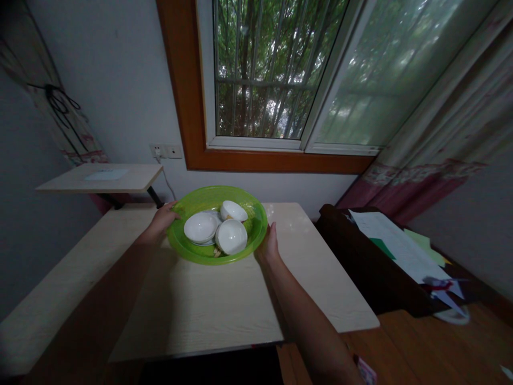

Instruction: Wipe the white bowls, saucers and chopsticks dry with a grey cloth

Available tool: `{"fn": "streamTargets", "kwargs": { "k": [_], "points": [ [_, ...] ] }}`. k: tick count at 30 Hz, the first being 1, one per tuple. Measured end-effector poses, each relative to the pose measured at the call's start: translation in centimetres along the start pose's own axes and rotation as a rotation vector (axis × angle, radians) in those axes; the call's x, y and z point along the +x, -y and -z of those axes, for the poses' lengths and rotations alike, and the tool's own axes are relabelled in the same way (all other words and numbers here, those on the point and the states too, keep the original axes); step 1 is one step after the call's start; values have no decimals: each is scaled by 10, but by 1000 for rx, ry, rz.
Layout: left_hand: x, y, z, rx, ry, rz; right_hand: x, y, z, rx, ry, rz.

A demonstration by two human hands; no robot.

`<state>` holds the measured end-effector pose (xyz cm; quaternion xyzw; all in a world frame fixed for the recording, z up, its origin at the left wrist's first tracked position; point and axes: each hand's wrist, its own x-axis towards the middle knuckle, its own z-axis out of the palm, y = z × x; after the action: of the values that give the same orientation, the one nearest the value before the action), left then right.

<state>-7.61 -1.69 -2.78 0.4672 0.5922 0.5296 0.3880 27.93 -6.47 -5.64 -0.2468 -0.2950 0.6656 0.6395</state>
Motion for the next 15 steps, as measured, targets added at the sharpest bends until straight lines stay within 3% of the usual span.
{"fn": "streamTargets", "kwargs": {
  "k": [4, 8, 12, 15],
  "points": [
    [-3, -3, -4, -46, -27, 18, 8, 0, 5, 37, 35, -56],
    [-14, 2, -10, -175, -211, 40, 6, 0, 5, 33, 41, -78],
    [-43, 19, -12, -246, -366, -5, -1, 1, -1, 22, 22, -4],
    [-74, 30, -17, -261, -362, -1, -5, 1, -1, 22, 55, 5]
  ]
}}
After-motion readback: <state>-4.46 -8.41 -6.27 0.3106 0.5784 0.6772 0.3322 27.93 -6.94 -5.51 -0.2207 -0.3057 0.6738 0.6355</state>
